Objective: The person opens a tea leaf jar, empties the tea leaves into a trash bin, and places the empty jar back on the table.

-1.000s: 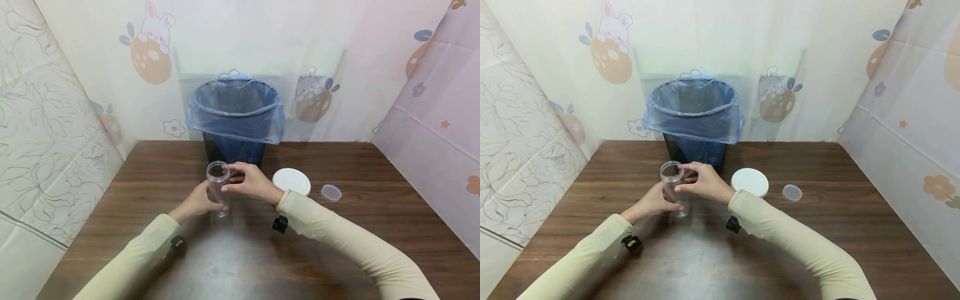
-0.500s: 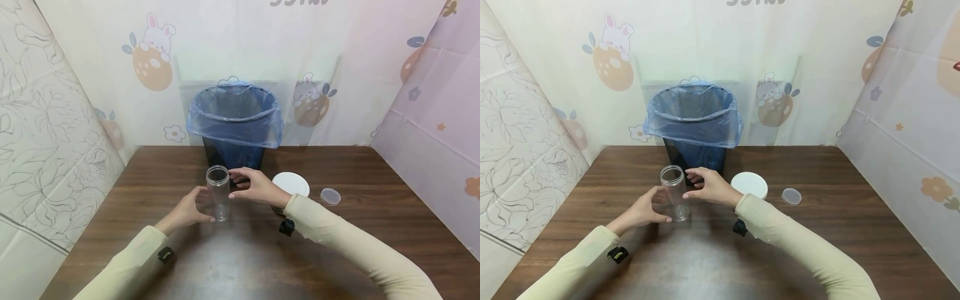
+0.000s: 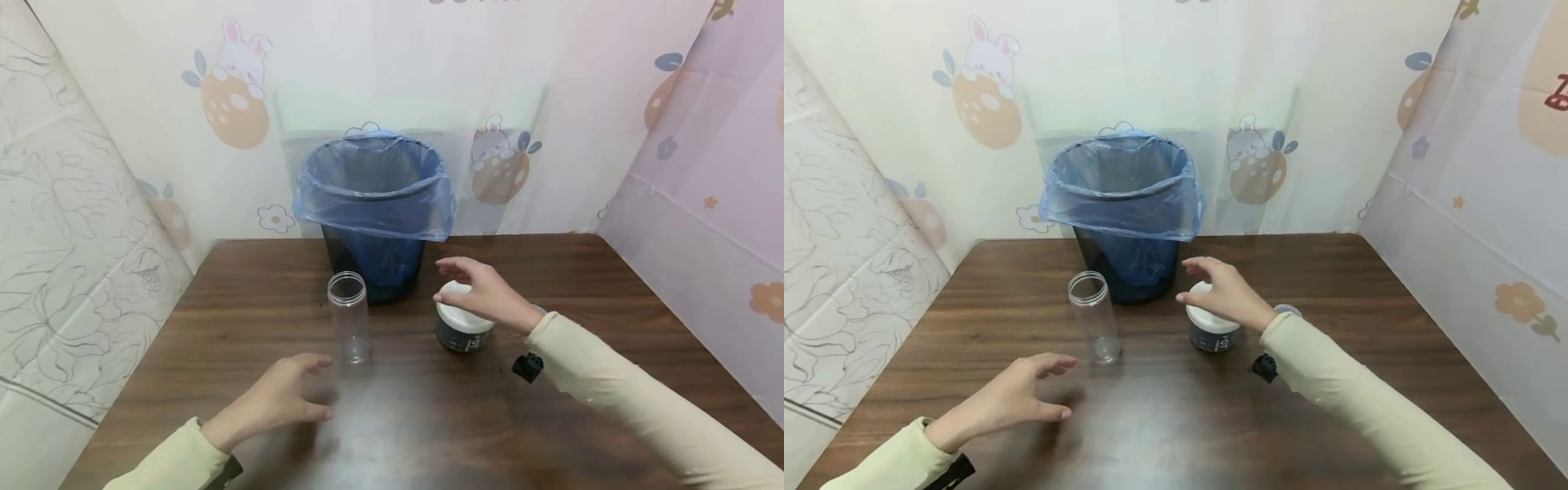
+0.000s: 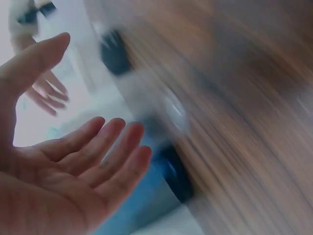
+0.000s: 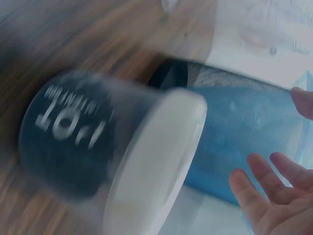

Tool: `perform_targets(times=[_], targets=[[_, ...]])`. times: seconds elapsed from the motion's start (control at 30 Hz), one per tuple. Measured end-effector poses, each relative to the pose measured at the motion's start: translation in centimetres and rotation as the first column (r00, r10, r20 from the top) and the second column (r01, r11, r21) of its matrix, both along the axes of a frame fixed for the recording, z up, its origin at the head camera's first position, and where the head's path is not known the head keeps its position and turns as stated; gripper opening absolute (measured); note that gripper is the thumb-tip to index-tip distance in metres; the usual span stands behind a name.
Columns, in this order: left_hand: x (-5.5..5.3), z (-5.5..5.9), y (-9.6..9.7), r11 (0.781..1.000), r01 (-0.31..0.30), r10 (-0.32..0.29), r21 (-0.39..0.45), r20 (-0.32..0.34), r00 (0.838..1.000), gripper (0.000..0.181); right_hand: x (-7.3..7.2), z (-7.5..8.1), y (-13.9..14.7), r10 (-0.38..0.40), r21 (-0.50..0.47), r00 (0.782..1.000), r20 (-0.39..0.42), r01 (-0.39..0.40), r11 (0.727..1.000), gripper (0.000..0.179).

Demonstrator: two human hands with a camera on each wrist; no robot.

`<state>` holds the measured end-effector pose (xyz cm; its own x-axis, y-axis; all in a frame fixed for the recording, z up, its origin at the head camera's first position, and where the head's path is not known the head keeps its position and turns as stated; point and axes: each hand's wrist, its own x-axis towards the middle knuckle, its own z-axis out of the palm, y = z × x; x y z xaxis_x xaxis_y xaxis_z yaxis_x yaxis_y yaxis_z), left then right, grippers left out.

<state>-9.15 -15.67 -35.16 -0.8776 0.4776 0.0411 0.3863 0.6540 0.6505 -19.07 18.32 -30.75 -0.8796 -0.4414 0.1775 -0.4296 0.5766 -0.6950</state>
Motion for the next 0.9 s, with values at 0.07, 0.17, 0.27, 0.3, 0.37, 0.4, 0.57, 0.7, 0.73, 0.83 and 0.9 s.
perform_targets(times=[0.07, 0.17, 0.27, 0.3, 0.37, 0.4, 0.57, 0.7, 0.73, 0.83, 0.9], targets=[[0.4, 0.5, 1.5, 0.997, 0.077, -0.076, 0.026, -0.008, 0.997, 0.07, -0.2, 0.4, 1.0, -0.033, 0.022, 0.999, 0.003, 0.033, 0.999, 0.059], [0.3, 1.0, 4.3, 0.982, 0.179, -0.178, 0.062, -0.024, 0.984, 0.075, -0.4, 0.9, 2.1, -0.073, 0.06, 0.997, 0.032, 0.071, 0.996, 0.061], [-0.4, 1.5, 7.5, 0.97, 0.231, -0.23, 0.076, -0.024, 0.973, 0.083, -0.3, 1.1, 3.0, -0.096, 0.104, 0.994, 0.048, 0.09, 0.99, 0.065], [-0.8, 1.5, 8.6, 0.969, 0.235, -0.234, 0.079, -0.023, 0.972, 0.086, -0.3, 1.1, 3.2, -0.101, 0.116, 0.994, 0.048, 0.095, 0.989, 0.066], [-1.6, 1.6, 10.7, 0.972, 0.217, -0.217, 0.094, -0.005, 0.976, 0.092, -0.4, 0.8, 3.6, -0.103, 0.133, 0.994, 0.041, 0.097, 0.986, 0.067], [-2.1, 1.5, 11.7, 0.975, 0.197, -0.199, 0.106, 0.008, 0.98, 0.094, -0.4, 0.6, 3.7, -0.105, 0.14, 0.994, 0.041, 0.098, 0.985, 0.068], [-4.2, 0.0, 15.9, 0.973, 0.043, -0.062, 0.225, 0.078, 0.995, 0.1, -0.9, -0.8, 3.8, -0.094, 0.195, 0.995, 0.03, 0.087, 0.977, 0.073], [-5.7, -1.9, 18.3, 0.951, -0.112, 0.06, 0.288, 0.184, 0.981, 0.107, -1.2, -2.1, 3.8, -0.08, 0.25, 0.997, 0.0, 0.077, 0.965, 0.08], [-6.1, -2.4, 18.8, 0.944, -0.15, 0.087, 0.295, 0.217, 0.972, 0.108, -1.3, -2.4, 3.8, -0.076, 0.254, 0.997, -0.003, 0.075, 0.964, 0.081], [-6.9, -3.7, 19.8, 0.92, -0.228, 0.14, 0.318, 0.276, 0.951, 0.108, -1.4, -3.3, 3.6, -0.058, 0.257, 0.998, -0.014, 0.06, 0.964, 0.087], [-7.5, -4.6, 20.2, 0.906, -0.245, 0.15, 0.346, 0.281, 0.948, 0.106, -1.4, -3.7, 3.3, -0.04, 0.246, 0.999, -0.02, 0.044, 0.968, 0.091]])
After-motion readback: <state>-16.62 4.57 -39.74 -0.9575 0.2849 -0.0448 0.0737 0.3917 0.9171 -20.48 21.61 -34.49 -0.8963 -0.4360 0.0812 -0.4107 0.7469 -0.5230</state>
